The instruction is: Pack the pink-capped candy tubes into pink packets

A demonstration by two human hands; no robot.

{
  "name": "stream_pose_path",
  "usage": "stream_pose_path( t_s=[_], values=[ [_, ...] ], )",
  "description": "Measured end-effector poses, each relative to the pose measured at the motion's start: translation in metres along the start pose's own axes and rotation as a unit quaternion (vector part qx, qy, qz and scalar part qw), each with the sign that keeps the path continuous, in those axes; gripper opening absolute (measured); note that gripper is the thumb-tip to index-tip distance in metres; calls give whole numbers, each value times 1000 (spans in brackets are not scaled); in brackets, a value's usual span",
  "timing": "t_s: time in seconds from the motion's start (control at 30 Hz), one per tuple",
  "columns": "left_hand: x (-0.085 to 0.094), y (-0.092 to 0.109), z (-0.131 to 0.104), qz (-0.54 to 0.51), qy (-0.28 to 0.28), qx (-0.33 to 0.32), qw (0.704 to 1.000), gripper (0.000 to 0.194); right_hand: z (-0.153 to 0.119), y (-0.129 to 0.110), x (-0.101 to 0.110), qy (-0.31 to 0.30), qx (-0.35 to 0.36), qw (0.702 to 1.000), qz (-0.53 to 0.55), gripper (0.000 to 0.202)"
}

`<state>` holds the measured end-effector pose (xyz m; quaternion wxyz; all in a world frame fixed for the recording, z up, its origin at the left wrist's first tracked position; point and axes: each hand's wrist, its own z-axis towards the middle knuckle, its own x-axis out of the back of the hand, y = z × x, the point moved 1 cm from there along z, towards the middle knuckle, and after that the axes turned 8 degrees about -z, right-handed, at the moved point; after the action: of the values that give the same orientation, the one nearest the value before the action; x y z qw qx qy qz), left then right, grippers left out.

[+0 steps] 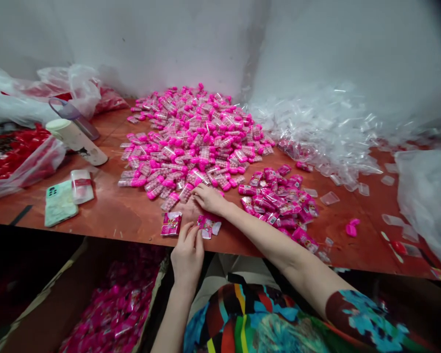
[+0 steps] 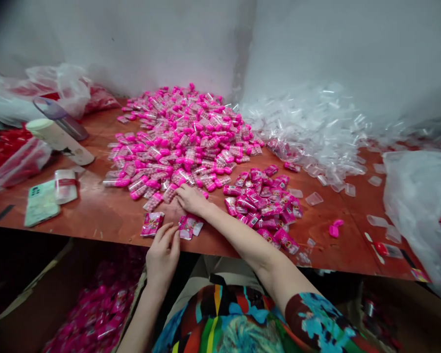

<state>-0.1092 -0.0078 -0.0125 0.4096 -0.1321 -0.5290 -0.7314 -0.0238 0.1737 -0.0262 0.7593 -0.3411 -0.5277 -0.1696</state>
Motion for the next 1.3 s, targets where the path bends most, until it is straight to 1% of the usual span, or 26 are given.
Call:
stream_pose_path(
  t_s=[0.07,0.13,0.2,0.27,0.33,0.4,0.43,0.47,0.5,0.57,0.6,0.67,0.73,0.83,0.87,0.93,0.97,1.0,1.03,1.07,1.1,1.17,1.2,1.23,1.27,1.3],
  values=[
    [-8,3,0,-8,-5,-6,1000,22,-16,2,11,50,-16,996,74,14],
    [-18,5,-4,-17,-10,-16,1000,22,-35,3,23,94,-53,979,173,12],
    [-28,8,-9,-20,-17,-27,999,23,-52,4,32,103,-97,961,236,10],
    [-31,8,-5,-5,-10,-38,999,23,-59,5,37,91,-124,955,252,8],
    [-26,4,12,32,18,-41,999,22,-54,4,39,77,-130,956,251,6],
    [-14,-5,43,79,42,-23,996,25,-38,1,37,61,-117,963,234,7],
    [-7,-11,61,105,40,0,994,28,-28,-2,34,51,-104,970,214,8],
    [0,-17,80,134,27,23,990,31,-17,-6,30,42,-88,976,193,9],
    [5,-24,97,162,-1,42,986,34,-7,-10,26,33,-70,982,172,10],
    [11,-38,125,172,-49,45,983,32,8,-17,16,7,-34,989,144,10],
    [13,-44,135,175,-72,46,981,30,12,-19,12,-6,-19,990,138,9],
    [14,-56,144,181,-103,49,977,28,14,-21,4,-29,4,991,130,7],
    [16,-63,145,189,-122,55,973,29,7,-20,1,-40,23,993,110,8],
    [20,-68,145,201,-144,66,967,30,-10,-16,7,-29,34,994,103,8],
    [20,-69,147,206,-150,68,965,31,-15,-15,10,-16,23,992,122,8],
    [18,-68,153,221,-157,69,960,33,-24,-12,16,19,-35,979,198,6],
    [15,-67,156,231,-159,68,958,34,-27,-11,19,35,-78,965,247,5],
    [12,-66,160,241,-160,67,955,34,-29,-10,20,47,-126,943,305,3],
    [9,-65,163,253,-160,67,952,34,-31,-10,19,49,-174,911,370,3],
    [6,-64,166,265,-159,68,949,34,-32,-11,18,42,-218,870,439,3],
    [4,-62,169,276,-157,69,946,32,-32,-11,16,27,-255,822,508,5],
    [3,-58,173,295,-153,70,941,30,-29,-13,11,-9,-310,718,623,7],
    [4,-54,173,303,-151,70,938,28,-27,-14,10,-20,-331,670,664,10],
    [5,-50,173,305,-151,68,938,27,-25,-14,9,-21,-347,631,693,14],
    [6,-45,171,294,-151,63,942,26,-22,-14,10,-14,-359,601,714,18],
    [6,-39,168,269,-153,55,949,26,-20,-15,12,-3,-366,577,730,20]
  ],
)
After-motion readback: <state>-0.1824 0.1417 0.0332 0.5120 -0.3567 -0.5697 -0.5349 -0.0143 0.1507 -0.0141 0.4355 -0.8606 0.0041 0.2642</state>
